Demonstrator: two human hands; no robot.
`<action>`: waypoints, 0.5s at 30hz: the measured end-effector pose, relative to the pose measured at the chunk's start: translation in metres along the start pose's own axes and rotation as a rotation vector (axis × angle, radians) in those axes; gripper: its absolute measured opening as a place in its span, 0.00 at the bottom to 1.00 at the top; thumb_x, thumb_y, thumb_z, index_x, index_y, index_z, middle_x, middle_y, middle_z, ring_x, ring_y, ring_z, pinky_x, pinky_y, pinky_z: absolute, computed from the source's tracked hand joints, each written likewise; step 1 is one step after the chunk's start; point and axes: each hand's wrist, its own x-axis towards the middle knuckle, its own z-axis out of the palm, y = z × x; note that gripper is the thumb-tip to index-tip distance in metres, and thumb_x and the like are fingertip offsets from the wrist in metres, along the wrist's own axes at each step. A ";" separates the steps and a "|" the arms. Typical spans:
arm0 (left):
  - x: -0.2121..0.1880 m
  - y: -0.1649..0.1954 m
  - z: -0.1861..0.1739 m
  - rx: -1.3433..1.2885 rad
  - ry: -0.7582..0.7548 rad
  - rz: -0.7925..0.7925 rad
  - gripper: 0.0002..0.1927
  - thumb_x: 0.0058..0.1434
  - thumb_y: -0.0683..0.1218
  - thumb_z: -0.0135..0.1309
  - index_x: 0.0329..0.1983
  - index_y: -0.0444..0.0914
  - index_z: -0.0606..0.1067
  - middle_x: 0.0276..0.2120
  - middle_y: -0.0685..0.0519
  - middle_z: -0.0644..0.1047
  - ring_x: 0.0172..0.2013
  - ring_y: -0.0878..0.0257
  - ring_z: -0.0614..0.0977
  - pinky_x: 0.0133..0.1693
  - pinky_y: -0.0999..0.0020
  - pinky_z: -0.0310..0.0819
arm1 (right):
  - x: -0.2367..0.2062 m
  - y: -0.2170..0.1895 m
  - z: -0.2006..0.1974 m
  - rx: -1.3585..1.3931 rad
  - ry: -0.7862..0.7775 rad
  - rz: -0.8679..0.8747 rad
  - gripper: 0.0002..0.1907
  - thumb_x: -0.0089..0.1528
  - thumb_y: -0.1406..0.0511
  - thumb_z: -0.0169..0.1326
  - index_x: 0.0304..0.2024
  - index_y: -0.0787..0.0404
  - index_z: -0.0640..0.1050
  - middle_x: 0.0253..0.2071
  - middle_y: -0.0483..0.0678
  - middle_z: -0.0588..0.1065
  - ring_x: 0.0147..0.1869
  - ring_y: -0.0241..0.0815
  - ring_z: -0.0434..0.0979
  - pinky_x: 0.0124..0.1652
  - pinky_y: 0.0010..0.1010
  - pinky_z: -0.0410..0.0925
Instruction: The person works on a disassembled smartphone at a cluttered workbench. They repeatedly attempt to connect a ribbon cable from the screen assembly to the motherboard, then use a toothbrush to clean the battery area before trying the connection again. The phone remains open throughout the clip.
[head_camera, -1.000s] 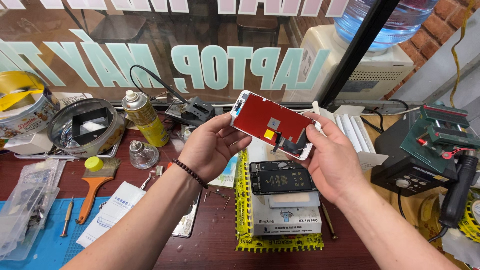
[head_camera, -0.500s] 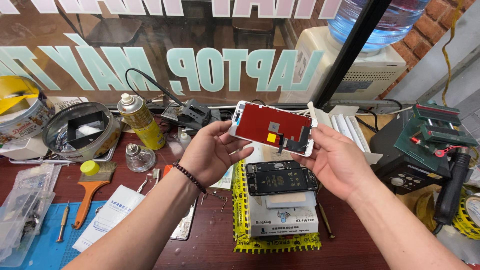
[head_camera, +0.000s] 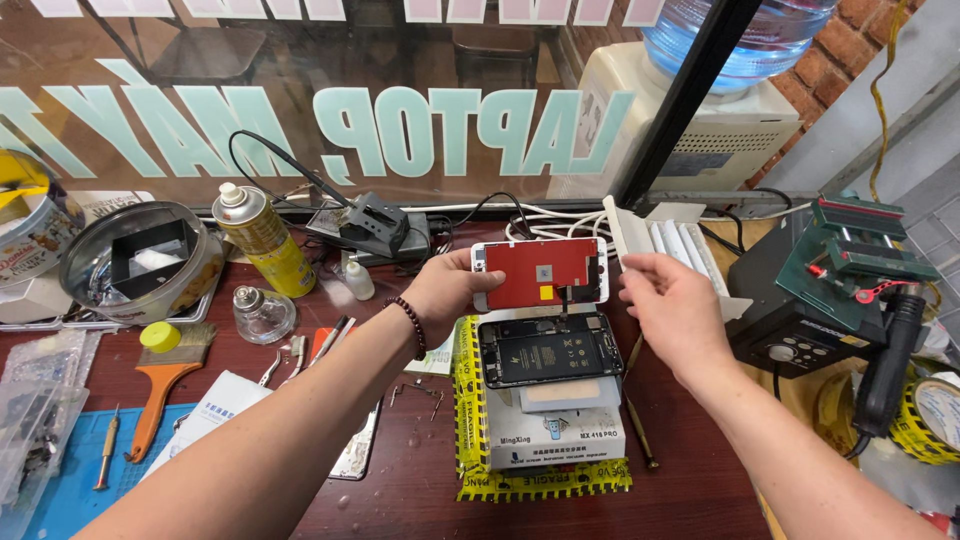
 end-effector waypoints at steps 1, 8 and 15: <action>0.004 -0.007 -0.001 0.004 0.015 0.008 0.09 0.62 0.38 0.57 0.45 0.38 0.81 0.38 0.54 0.84 0.35 0.66 0.82 0.39 0.68 0.78 | -0.005 0.003 0.001 -0.099 0.004 -0.027 0.15 0.65 0.63 0.55 0.52 0.60 0.82 0.41 0.49 0.84 0.41 0.34 0.82 0.43 0.29 0.73; 0.013 -0.032 -0.009 -0.097 0.050 -0.022 0.08 0.63 0.38 0.56 0.45 0.39 0.79 0.38 0.54 0.83 0.35 0.65 0.83 0.38 0.66 0.79 | -0.029 0.011 0.014 -0.331 -0.023 -0.268 0.11 0.61 0.65 0.56 0.44 0.59 0.83 0.43 0.48 0.80 0.41 0.47 0.82 0.44 0.35 0.73; 0.008 -0.036 -0.003 -0.110 0.064 -0.086 0.09 0.63 0.39 0.56 0.46 0.40 0.79 0.37 0.53 0.83 0.34 0.63 0.83 0.37 0.64 0.79 | -0.035 0.021 0.024 -0.393 -0.054 -0.444 0.10 0.59 0.68 0.56 0.43 0.60 0.83 0.46 0.47 0.79 0.52 0.48 0.78 0.53 0.37 0.70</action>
